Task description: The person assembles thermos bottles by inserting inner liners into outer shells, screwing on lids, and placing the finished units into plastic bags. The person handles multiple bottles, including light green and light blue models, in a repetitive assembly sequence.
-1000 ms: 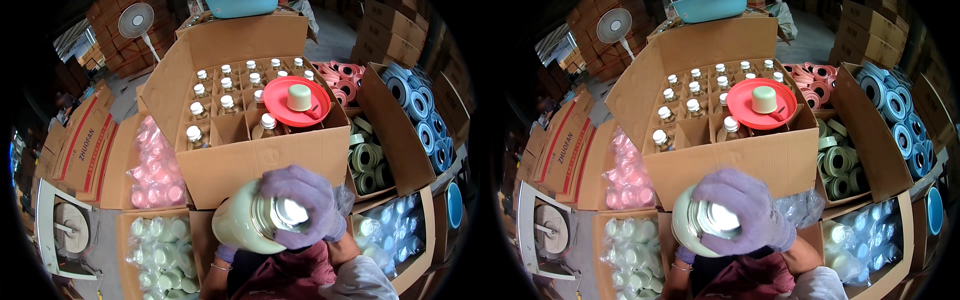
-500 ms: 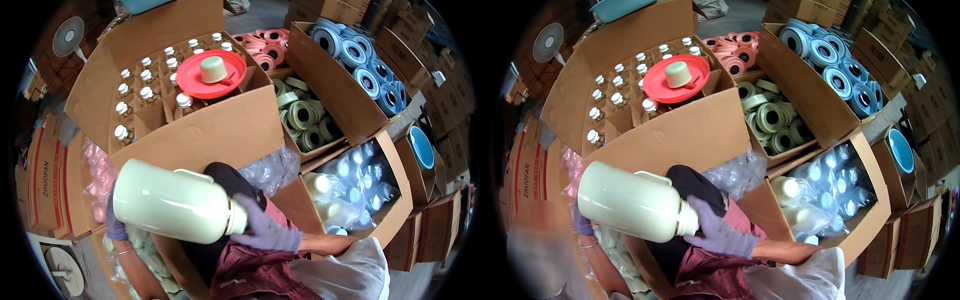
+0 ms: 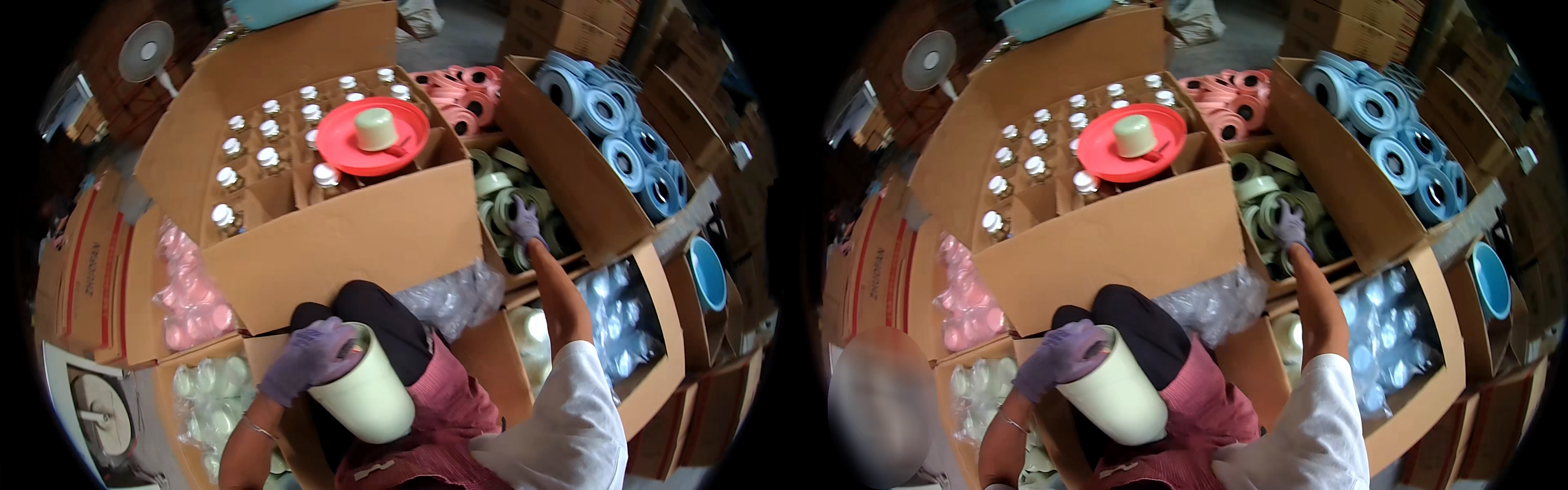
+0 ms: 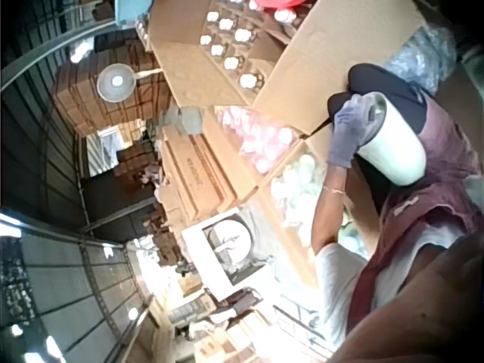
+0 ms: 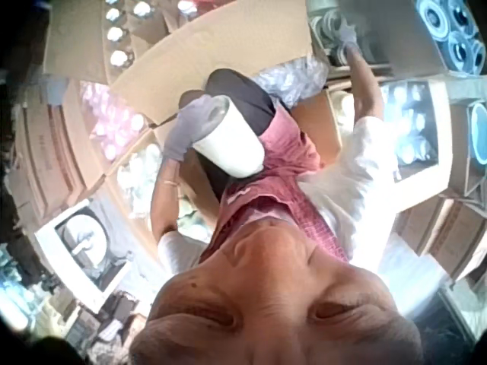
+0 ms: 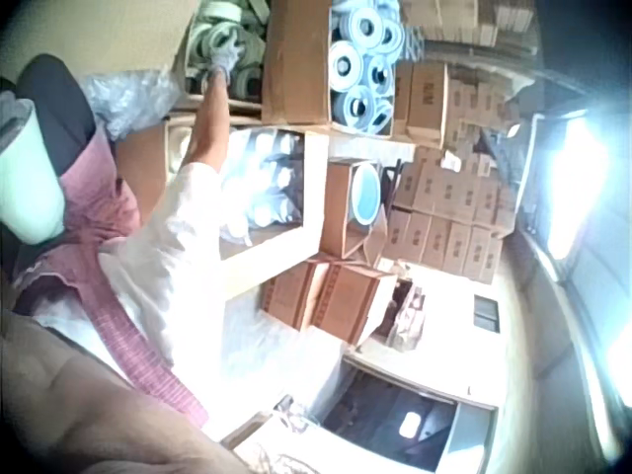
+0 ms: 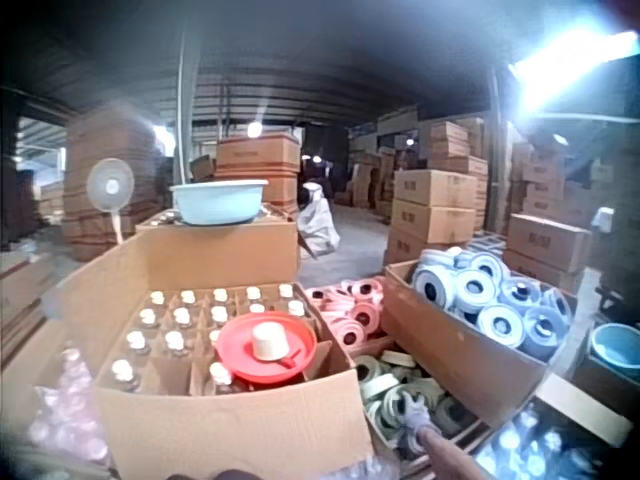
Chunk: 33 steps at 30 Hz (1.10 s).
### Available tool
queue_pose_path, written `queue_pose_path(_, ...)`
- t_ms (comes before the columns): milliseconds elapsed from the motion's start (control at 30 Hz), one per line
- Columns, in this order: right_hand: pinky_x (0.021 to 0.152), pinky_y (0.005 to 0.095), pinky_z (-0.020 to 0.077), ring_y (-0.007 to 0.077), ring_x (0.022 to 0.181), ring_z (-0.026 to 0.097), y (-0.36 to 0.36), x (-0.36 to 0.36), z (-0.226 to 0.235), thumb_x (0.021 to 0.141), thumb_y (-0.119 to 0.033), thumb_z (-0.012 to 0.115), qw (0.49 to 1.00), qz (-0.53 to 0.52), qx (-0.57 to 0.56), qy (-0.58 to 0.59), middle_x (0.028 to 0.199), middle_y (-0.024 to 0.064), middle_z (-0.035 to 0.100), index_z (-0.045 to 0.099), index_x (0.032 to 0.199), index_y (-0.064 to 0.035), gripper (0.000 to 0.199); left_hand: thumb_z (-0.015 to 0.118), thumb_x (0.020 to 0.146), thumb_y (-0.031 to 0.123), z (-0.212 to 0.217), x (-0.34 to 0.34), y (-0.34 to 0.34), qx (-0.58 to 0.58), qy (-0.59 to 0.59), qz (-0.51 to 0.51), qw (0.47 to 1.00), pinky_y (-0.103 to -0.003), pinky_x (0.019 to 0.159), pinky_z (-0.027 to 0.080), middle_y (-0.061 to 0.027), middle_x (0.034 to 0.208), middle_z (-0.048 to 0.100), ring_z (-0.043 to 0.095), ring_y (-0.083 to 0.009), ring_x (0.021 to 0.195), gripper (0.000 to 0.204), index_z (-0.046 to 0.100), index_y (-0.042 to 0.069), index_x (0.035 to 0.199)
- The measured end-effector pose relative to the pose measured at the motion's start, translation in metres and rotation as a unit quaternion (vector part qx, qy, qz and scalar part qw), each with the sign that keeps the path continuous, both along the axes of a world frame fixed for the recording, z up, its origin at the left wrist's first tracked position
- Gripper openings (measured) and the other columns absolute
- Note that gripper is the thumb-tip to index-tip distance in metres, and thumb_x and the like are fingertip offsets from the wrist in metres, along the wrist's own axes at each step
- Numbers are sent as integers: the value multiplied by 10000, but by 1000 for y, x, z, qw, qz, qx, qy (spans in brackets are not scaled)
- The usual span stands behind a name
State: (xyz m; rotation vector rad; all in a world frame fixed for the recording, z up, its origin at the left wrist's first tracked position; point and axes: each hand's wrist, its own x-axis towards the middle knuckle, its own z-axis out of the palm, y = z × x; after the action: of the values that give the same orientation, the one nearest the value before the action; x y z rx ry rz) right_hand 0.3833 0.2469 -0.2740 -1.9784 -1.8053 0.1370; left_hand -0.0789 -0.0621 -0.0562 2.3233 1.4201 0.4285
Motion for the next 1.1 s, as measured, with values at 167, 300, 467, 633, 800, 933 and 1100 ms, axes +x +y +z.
queue_pose_path(167, 1000, 454, 448, 475, 1173, 481, 12, 28, -36, 685, -50, 689, 996, 65, 30, 50, 1295, 289, 410, 481, 1347, -172, 704, 651, 872, 287, 3, 17, 17, -56, 42, 13, 997, -419, 647, 482, -114, 765, 571, 601, -320, 720, 215, 610, 86, 811)
queue_pose_path(300, 988, 459, 450, 431, 1157, 498, -74, -45, 58, 689, 27, 672, 959, 121, 213, 142, 1293, 241, 423, 517, 1285, -99, 629, 640, 895, 220, 10, 2, -6, -57, -129, 129, 981, -396, 716, 517, -140, 867, 638, 655, -309, 793, 159, 661, 63, 900)
queue_pose_path(467, 969, 440, 477, 394, 1207, 486, -153, -147, 182, 629, 120, 701, 882, 305, 332, 136, 1384, 194, 390, 542, 1253, -111, 684, 645, 905, 145, 45, 28, 14, -8, -334, 173, 926, -328, 936, 498, -134, 1274, 560, 584, -242, 1147, 501, 471, 8, 1354)
queue_pose_path(633, 833, 401, 526, 285, 1042, 599, -215, -259, 258, 795, -41, 690, 835, 394, 128, 362, 1230, 220, 531, 502, 1312, -79, 551, 698, 892, 371, 78, 42, 32, -153, -530, 121, 825, -298, 1003, 429, -54, 1305, 528, 525, -158, 1156, 803, 300, 35, 1503)
queue_pose_path(800, 443, 273, 495, 192, 471, 607, -185, -265, 276, 986, -598, 367, 486, 398, -529, 570, 724, 117, 643, 627, 1038, -14, 641, 619, 937, 141, 52, 24, 25, 0, -554, 189, 811, -311, 990, 444, -82, 1254, 585, 547, -151, 1151, 490, 473, 0, 1383)
queue_pose_path(933, 752, 362, 584, 299, 961, 654, -209, -291, 288, 888, -260, 642, 808, 490, 306, 118, 1165, 192, 581, 582, 1259, -122, 401, 335, 1053, 420, 32, -10, 23, -115, -677, 183, 704, -431, 1043, 462, -123, 1321, 557, 559, -246, 1214, 524, 454, 31, 1382)
queue_pose_path(1100, 885, 438, 537, 395, 1089, 563, -201, -316, 275, 830, -111, 594, 736, 569, 365, -33, 1301, 220, 460, 484, 1367, -224, 560, 347, 1054, 414, 54, -13, 1, -183, -784, 119, 581, -382, 1014, 481, -104, 1334, 520, 553, -213, 1199, 530, 403, 32, 1417)
